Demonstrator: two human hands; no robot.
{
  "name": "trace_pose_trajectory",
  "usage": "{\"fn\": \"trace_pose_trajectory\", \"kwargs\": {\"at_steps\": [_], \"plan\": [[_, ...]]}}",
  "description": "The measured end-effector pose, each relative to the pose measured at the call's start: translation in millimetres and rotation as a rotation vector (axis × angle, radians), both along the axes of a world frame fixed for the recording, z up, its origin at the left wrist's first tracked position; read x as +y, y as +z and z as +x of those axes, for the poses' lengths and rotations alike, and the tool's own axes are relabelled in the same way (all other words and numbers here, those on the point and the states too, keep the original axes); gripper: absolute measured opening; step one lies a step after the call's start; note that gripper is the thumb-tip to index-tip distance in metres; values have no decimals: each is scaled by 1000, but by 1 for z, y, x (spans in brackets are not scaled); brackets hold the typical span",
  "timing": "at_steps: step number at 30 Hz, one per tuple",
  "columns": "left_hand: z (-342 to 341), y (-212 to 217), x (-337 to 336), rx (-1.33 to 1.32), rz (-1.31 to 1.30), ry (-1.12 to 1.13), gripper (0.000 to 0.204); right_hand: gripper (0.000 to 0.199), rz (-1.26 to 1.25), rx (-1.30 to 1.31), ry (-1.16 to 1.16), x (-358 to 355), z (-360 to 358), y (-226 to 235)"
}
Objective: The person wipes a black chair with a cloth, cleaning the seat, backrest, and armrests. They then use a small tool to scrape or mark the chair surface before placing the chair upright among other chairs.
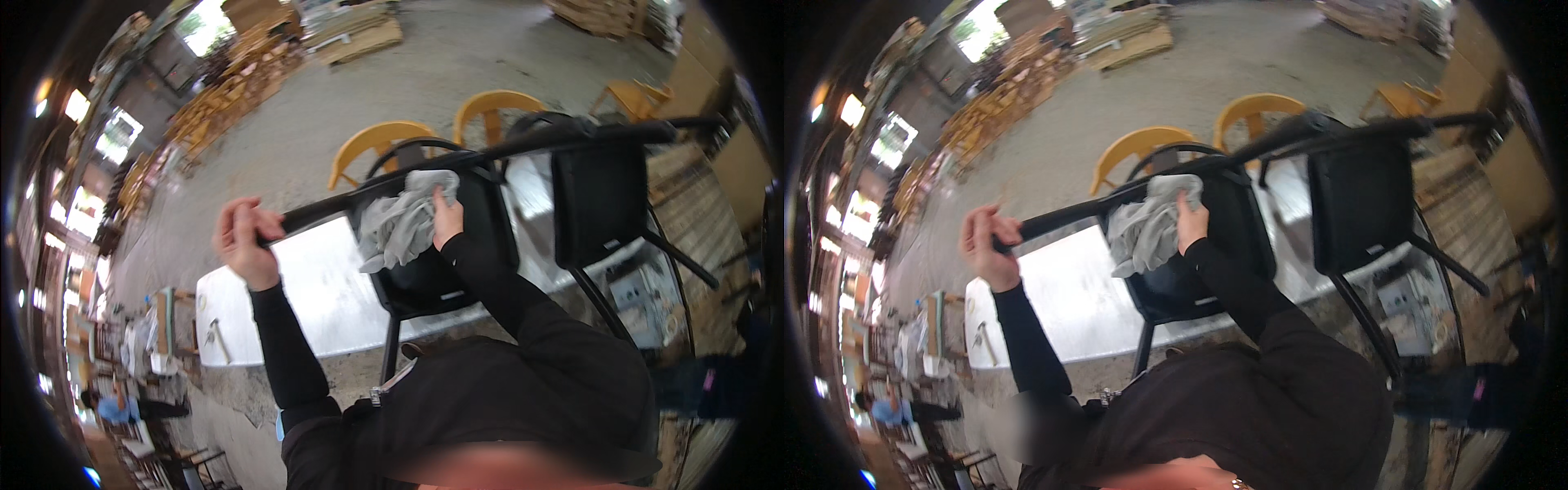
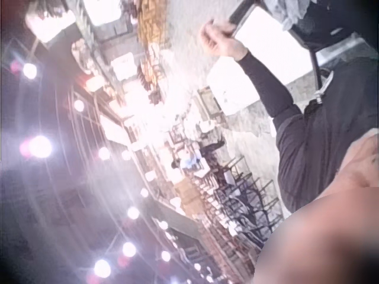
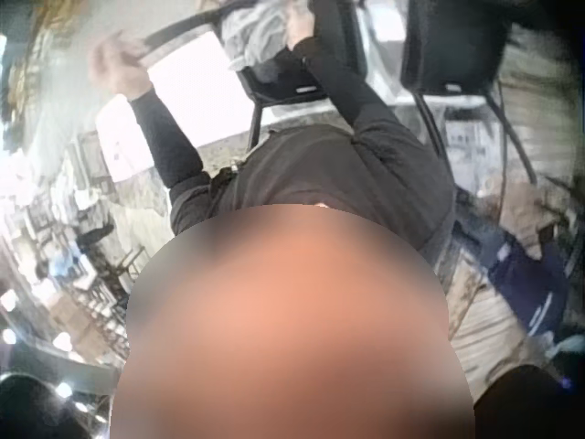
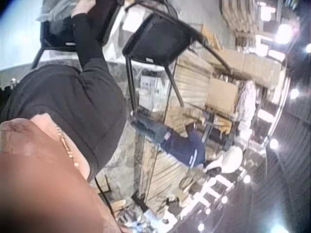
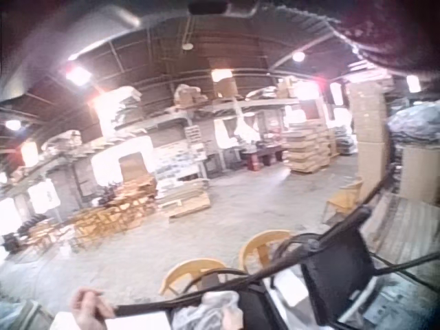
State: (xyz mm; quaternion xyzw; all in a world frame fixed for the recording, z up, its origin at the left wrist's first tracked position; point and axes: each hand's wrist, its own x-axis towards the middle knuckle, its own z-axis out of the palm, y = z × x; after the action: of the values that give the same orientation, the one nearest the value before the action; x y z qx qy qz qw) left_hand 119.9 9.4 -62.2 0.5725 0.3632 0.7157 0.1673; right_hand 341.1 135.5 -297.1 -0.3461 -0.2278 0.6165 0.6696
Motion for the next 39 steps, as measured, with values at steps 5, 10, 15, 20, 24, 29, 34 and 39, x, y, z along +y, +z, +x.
{"fn": "trace_pose_trajectory", "kwargs": {"at_steps": [5, 10, 15, 20, 24, 29, 34, 39], "plan": [[1, -5, 4, -35, 82, -26, 22, 57, -246, 655, -243, 1, 115, 0], [5, -2, 2, -6, 108, -25, 24, 67, 359, 616, -430, -15, 176, 93], [1, -5, 2, -16, 112, 5, 23, 73, 786, 480, 63, -50, 189, 143], [-3, -10, 6, -25, 122, -16, 20, 64, 616, -456, 0, -59, 211, 124], [-3, -13, 7, -75, 112, 3, 19, 58, 704, -986, -381, -39, 225, 125], [-2, -12, 6, -59, 108, 44, 20, 49, 910, -924, -539, -4, 195, 145], [2, -12, 11, -64, 147, 41, 21, 57, 834, -649, -700, 58, 157, 106], [8, -12, 17, -28, 138, 51, 20, 64, 653, -892, -360, 99, 160, 32]]}}
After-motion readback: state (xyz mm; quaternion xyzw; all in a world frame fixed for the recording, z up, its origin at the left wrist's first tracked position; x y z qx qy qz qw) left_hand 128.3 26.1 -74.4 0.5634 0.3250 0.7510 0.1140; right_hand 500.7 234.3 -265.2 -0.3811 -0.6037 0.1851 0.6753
